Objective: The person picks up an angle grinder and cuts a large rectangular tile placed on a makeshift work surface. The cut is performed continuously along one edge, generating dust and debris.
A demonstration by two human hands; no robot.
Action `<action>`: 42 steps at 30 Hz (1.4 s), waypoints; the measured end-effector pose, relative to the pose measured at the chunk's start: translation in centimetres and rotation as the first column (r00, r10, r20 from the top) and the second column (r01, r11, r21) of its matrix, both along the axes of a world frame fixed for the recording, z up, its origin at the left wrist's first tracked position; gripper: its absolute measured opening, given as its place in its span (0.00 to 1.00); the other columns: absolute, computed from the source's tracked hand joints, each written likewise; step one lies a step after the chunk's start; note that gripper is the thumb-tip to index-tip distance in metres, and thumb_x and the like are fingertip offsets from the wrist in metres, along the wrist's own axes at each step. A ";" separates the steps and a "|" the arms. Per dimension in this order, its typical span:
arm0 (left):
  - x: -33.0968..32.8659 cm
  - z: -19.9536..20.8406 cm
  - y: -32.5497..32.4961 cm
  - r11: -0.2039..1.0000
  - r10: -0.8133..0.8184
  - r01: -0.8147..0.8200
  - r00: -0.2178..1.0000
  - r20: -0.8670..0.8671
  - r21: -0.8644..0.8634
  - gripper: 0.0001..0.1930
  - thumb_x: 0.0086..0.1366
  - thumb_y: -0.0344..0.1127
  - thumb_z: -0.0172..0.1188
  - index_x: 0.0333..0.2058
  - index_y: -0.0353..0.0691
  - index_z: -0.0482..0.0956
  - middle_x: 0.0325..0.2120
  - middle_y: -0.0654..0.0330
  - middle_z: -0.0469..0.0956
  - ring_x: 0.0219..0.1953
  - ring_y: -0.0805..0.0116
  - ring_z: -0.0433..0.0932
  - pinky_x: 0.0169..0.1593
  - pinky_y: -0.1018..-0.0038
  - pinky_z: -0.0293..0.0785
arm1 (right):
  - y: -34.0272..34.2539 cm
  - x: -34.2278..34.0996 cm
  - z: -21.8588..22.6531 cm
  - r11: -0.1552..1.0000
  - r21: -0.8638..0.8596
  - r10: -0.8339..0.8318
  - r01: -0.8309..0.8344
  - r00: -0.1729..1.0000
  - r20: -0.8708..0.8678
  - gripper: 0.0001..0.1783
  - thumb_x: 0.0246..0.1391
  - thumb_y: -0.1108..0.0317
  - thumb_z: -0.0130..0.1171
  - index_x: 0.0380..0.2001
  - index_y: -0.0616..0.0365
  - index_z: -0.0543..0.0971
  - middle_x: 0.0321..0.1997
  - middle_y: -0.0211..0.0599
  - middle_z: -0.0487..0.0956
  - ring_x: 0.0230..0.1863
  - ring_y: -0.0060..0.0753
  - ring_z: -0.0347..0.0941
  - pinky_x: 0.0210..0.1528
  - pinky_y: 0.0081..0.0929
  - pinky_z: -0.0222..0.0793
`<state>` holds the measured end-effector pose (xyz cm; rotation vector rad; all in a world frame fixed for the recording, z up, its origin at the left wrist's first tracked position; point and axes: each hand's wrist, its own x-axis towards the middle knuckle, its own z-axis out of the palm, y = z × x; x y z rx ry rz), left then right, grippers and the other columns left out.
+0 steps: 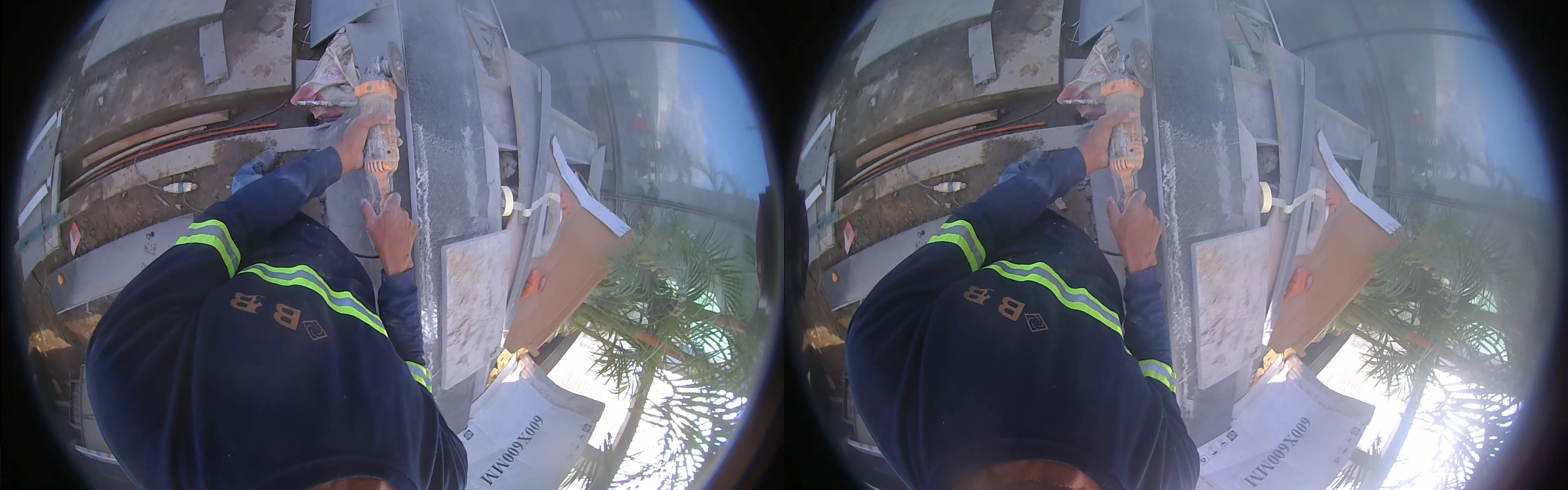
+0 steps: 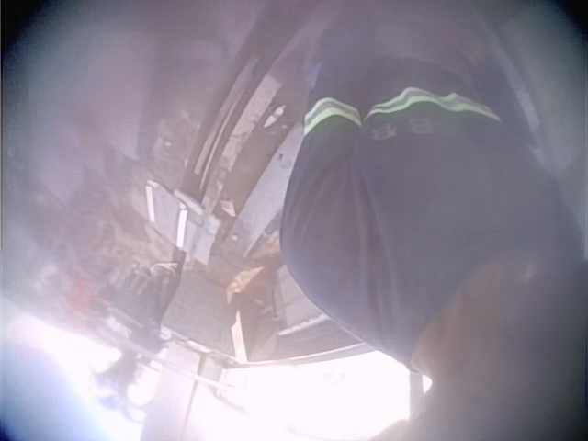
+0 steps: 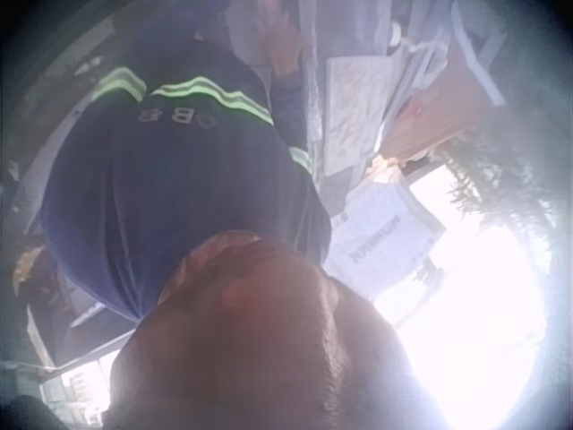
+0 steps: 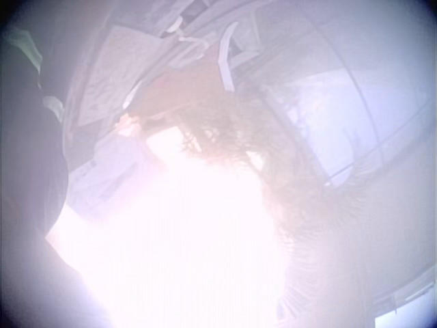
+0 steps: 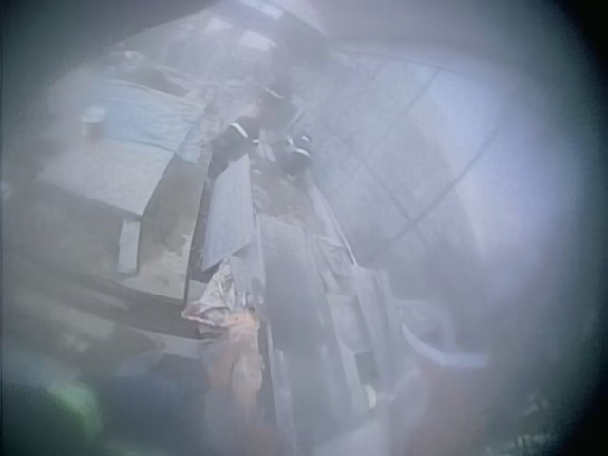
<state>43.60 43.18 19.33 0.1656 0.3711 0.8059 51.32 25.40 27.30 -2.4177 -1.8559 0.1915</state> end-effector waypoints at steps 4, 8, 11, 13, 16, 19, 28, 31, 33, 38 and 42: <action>0.2 -0.4 0.4 1.000 -0.017 0.017 0.999 0.029 -0.009 0.19 0.60 0.42 0.66 0.44 0.38 0.74 0.34 0.52 0.80 0.37 0.55 0.84 0.38 0.57 0.83 | 0.2 0.2 -0.1 1.000 0.005 -0.001 0.001 1.000 -0.009 0.25 0.56 0.48 0.63 0.36 0.61 0.70 0.26 0.55 0.81 0.30 0.61 0.80 0.32 0.52 0.74; 0.5 -0.8 0.8 1.000 -0.017 0.017 0.999 0.028 -0.003 0.18 0.59 0.43 0.66 0.43 0.38 0.75 0.34 0.52 0.80 0.36 0.55 0.84 0.38 0.57 0.83 | 0.8 0.2 -0.1 1.000 -0.017 -0.007 0.007 1.000 -0.014 0.25 0.56 0.48 0.63 0.36 0.61 0.70 0.26 0.55 0.82 0.31 0.61 0.81 0.33 0.53 0.75; 0.7 -1.0 1.2 1.000 -0.011 0.011 1.000 0.024 0.002 0.18 0.59 0.43 0.66 0.42 0.38 0.75 0.33 0.52 0.80 0.35 0.55 0.84 0.38 0.57 0.83 | 1.3 0.1 0.0 0.996 -0.074 -0.052 0.049 0.997 -0.050 0.28 0.57 0.46 0.62 0.38 0.63 0.71 0.29 0.60 0.82 0.35 0.65 0.80 0.38 0.56 0.73; 0.8 -1.0 1.5 1.000 0.000 0.000 1.000 0.013 0.014 0.18 0.59 0.43 0.66 0.41 0.38 0.75 0.32 0.52 0.80 0.35 0.55 0.84 0.38 0.57 0.83 | 1.6 0.0 0.2 0.993 -0.093 -0.074 0.067 0.995 -0.073 0.29 0.57 0.44 0.61 0.39 0.64 0.72 0.31 0.63 0.82 0.37 0.67 0.79 0.40 0.58 0.72; 0.9 -1.0 1.9 1.000 -0.008 0.007 1.000 0.010 0.005 0.17 0.59 0.43 0.66 0.42 0.38 0.75 0.31 0.52 0.80 0.35 0.56 0.84 0.38 0.58 0.83 | 1.8 -0.1 0.4 0.994 -0.081 -0.073 0.067 0.994 -0.082 0.29 0.57 0.44 0.61 0.39 0.64 0.72 0.32 0.63 0.82 0.38 0.68 0.79 0.40 0.58 0.72; 0.9 -0.9 2.0 0.999 -0.026 0.026 1.000 0.001 -0.020 0.18 0.59 0.42 0.65 0.42 0.38 0.75 0.32 0.52 0.80 0.35 0.55 0.84 0.38 0.58 0.83 | 1.7 -0.1 0.4 0.994 -0.080 -0.075 0.069 0.994 -0.075 0.29 0.57 0.44 0.61 0.39 0.64 0.72 0.32 0.63 0.82 0.38 0.68 0.79 0.40 0.57 0.72; 0.2 0.0 -0.4 1.000 0.001 -0.001 1.000 0.009 0.001 0.18 0.60 0.42 0.65 0.43 0.38 0.74 0.33 0.52 0.80 0.35 0.56 0.84 0.37 0.57 0.84 | -0.4 0.0 0.1 1.000 0.001 0.004 -0.004 1.000 -0.031 0.25 0.57 0.48 0.63 0.36 0.61 0.70 0.26 0.57 0.81 0.31 0.63 0.80 0.33 0.54 0.74; 0.0 0.1 -0.9 1.000 0.004 -0.004 1.000 0.013 0.006 0.18 0.60 0.42 0.65 0.44 0.38 0.74 0.33 0.52 0.80 0.35 0.56 0.84 0.37 0.58 0.84 | -0.8 0.0 0.2 1.000 -0.012 -0.001 0.001 1.000 -0.025 0.25 0.57 0.48 0.63 0.36 0.61 0.70 0.25 0.57 0.81 0.31 0.63 0.80 0.33 0.54 0.73; -0.1 0.1 -1.1 1.000 0.004 -0.004 1.000 0.013 0.004 0.18 0.60 0.42 0.65 0.44 0.38 0.74 0.33 0.52 0.80 0.35 0.56 0.84 0.37 0.58 0.84 | -1.0 0.0 0.3 1.000 -0.015 -0.005 0.005 1.000 -0.025 0.25 0.57 0.48 0.63 0.36 0.61 0.70 0.25 0.57 0.81 0.31 0.63 0.80 0.33 0.54 0.74; 0.0 0.2 -0.9 1.000 -0.004 0.004 1.000 0.026 -0.004 0.18 0.59 0.42 0.66 0.43 0.38 0.75 0.33 0.52 0.80 0.35 0.56 0.84 0.37 0.58 0.84 | -1.0 0.0 0.3 1.000 -0.005 -0.007 0.007 1.000 -0.014 0.25 0.57 0.48 0.63 0.37 0.61 0.70 0.26 0.56 0.81 0.31 0.63 0.80 0.33 0.54 0.74; 0.1 0.1 -0.7 1.000 0.001 -0.001 1.000 0.024 -0.010 0.18 0.59 0.42 0.66 0.42 0.38 0.75 0.32 0.52 0.80 0.35 0.56 0.84 0.37 0.58 0.84 | -0.6 0.1 0.1 1.000 -0.018 -0.009 0.008 1.000 -0.024 0.25 0.57 0.47 0.63 0.37 0.60 0.70 0.27 0.56 0.82 0.32 0.63 0.80 0.34 0.54 0.74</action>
